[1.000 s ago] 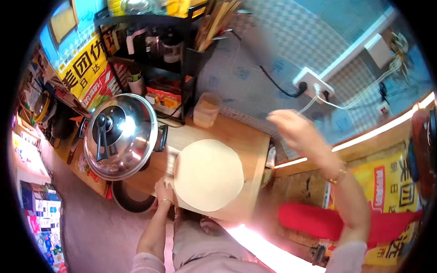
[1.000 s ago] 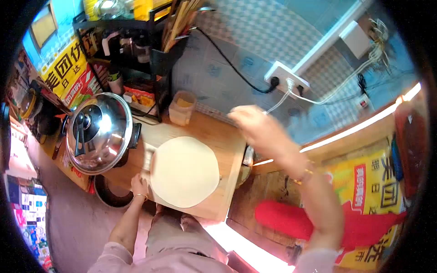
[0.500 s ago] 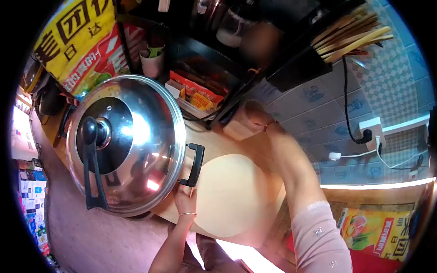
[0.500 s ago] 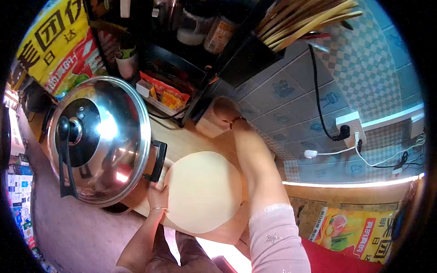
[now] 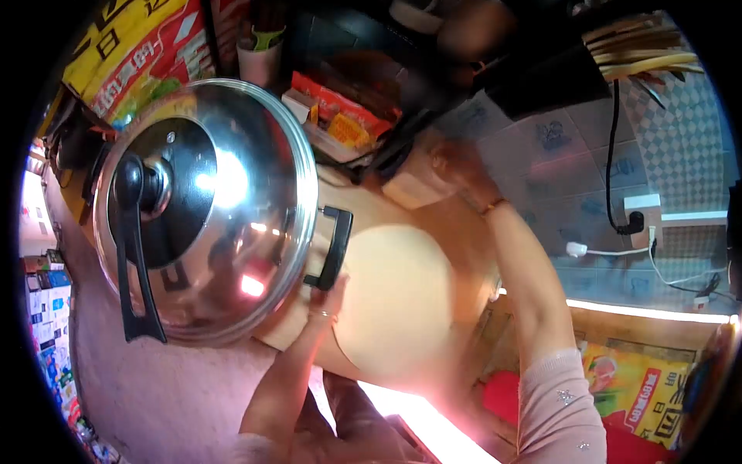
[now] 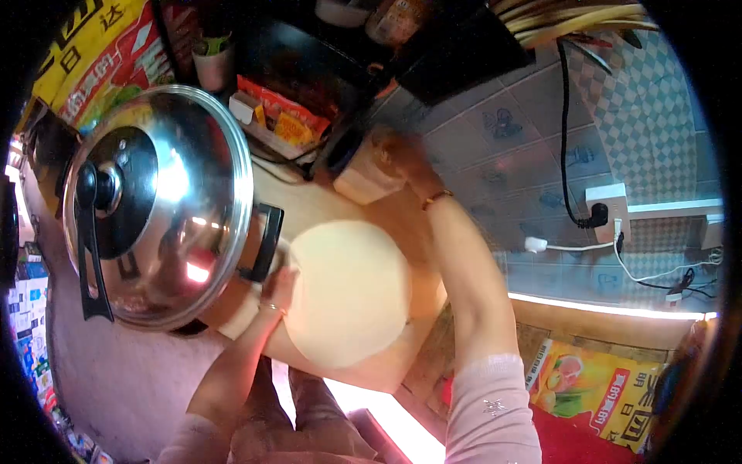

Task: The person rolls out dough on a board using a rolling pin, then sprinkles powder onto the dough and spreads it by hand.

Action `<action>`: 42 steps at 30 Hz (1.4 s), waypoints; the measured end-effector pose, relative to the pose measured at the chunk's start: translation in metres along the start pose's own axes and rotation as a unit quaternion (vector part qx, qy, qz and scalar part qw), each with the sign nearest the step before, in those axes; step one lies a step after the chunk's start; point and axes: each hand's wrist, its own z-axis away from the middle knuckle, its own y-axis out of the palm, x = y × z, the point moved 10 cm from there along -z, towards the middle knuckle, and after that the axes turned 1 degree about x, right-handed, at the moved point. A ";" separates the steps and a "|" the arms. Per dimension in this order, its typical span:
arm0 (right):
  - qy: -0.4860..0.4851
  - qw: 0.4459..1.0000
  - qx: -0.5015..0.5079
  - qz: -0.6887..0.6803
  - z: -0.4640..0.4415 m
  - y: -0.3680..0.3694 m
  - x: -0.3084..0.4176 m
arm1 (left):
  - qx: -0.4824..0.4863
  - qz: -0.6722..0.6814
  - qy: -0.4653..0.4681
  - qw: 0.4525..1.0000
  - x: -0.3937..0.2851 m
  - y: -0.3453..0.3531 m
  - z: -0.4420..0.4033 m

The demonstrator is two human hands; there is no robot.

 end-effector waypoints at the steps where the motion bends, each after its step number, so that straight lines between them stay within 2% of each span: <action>1: 0.165 0.950 -0.011 -0.264 0.014 -0.027 -0.011 | 0.015 0.016 -0.048 0.999 0.017 0.005 -0.004; 2: 0.320 0.804 -0.020 -0.501 0.044 -0.016 -0.015 | -0.017 0.056 -0.046 0.997 0.027 -0.006 0.000; 3: 0.323 0.800 -0.011 -0.505 0.066 -0.009 0.003 | -0.052 0.093 -0.040 0.993 0.036 -0.022 0.004; 4: 0.333 0.646 -0.053 -0.684 0.090 0.003 0.026 | -0.090 0.131 -0.028 0.987 0.044 -0.038 0.007; 5: 0.324 0.458 -0.093 -0.823 0.107 0.012 0.050 | -0.086 0.107 0.005 0.991 0.041 -0.046 0.014; 6: 0.340 0.468 -0.029 -0.815 0.120 0.046 0.075 | -0.087 0.105 0.004 0.991 0.028 -0.054 0.024; 7: 0.268 0.772 0.118 -0.564 0.138 0.071 0.085 | -0.064 0.003 0.101 0.993 -0.019 -0.065 0.037; 8: 0.270 0.770 0.116 -0.566 0.139 0.065 0.093 | -0.038 -0.099 0.197 0.975 -0.058 -0.068 0.049; 9: 0.346 0.683 0.034 -0.643 0.143 0.052 0.093 | 0.047 -0.189 0.226 0.955 -0.070 -0.052 0.048; 10: 0.410 0.579 -0.047 -0.703 0.151 0.050 0.087 | 0.047 -0.190 0.224 0.955 -0.072 -0.046 0.042; 11: 0.359 0.559 -0.018 -0.747 0.156 0.066 0.078 | 0.056 -0.247 0.254 0.934 -0.078 -0.033 0.040; 12: 0.364 0.554 -0.018 -0.749 0.166 0.072 0.079 | 0.070 -0.302 0.281 0.908 -0.083 -0.016 0.038; 14: 0.363 0.789 0.048 -0.493 0.183 0.067 0.067 | 0.075 -0.416 0.247 0.872 -0.078 0.021 0.006; 15: 0.366 0.790 0.047 -0.489 0.191 0.063 0.059 | 0.085 -0.415 0.246 0.872 -0.091 0.038 -0.010; 16: 0.388 0.709 -0.012 -0.588 0.205 0.059 0.048 | 0.095 -0.415 0.244 0.871 -0.104 0.055 -0.023; 17: 0.405 0.612 -0.070 -0.676 0.222 0.058 0.043 | 0.092 -0.389 0.280 0.873 -0.121 0.077 -0.029; 18: 0.411 0.609 -0.068 -0.675 0.236 0.057 0.045 | 0.091 -0.363 0.314 0.873 -0.136 0.100 -0.025; 21: 0.424 0.620 -0.071 -0.657 0.271 0.045 0.046 | 0.182 -0.407 0.362 0.819 -0.162 0.199 0.020; 23: 0.397 0.579 -0.131 -0.700 0.280 0.034 0.042 | 0.271 -0.405 0.415 0.768 -0.151 0.241 0.088; 24: 0.399 0.572 -0.124 -0.706 0.283 0.031 0.045 | 0.321 -0.398 0.448 0.733 -0.142 0.246 0.132; 26: 0.325 0.554 -0.137 -0.754 0.272 0.016 0.054 | 0.353 -0.398 0.482 0.696 -0.098 0.238 0.188; 27: 0.296 0.527 -0.151 -0.782 0.266 0.012 0.060 | 0.375 -0.367 0.457 0.719 -0.081 0.216 0.198; 28: 0.289 0.523 -0.152 -0.787 0.261 0.022 0.063 | 0.394 -0.333 0.431 0.741 -0.067 0.190 0.198; 30: 0.202 0.359 -0.098 -0.906 0.242 0.055 0.091 | 0.348 -0.370 0.346 0.789 -0.057 0.129 0.155; 31: 0.204 0.354 -0.099 -0.907 0.235 0.066 0.099 | 0.303 -0.413 0.307 0.802 -0.067 0.100 0.126; 32: 0.285 0.565 -0.046 -0.773 0.230 0.085 0.100 | 0.255 -0.455 0.266 0.811 -0.073 0.077 0.093; 33: 0.342 0.737 0.008 -0.583 0.227 0.092 0.092 | 0.187 -0.450 0.262 0.833 -0.078 0.060 0.064; 34: 0.339 0.737 0.006 -0.584 0.223 0.091 0.088 | 0.118 -0.441 0.257 0.852 -0.085 0.046 0.039; 36: 0.358 0.577 -0.129 -0.723 0.234 0.077 0.066 | 0.092 -0.482 0.285 0.823 -0.105 0.060 0.007; 38: 0.357 0.579 -0.134 -0.721 0.242 0.065 0.058 | 0.039 -0.451 0.331 0.828 -0.130 0.091 -0.021; 40: 0.380 0.614 -0.136 -0.678 0.253 0.055 0.053 | 0.075 -0.448 0.279 0.846 -0.152 0.138 -0.041; 42: 0.367 0.610 -0.152 -0.686 0.258 0.039 0.048 | 0.136 -0.459 0.319 0.818 -0.169 0.190 -0.014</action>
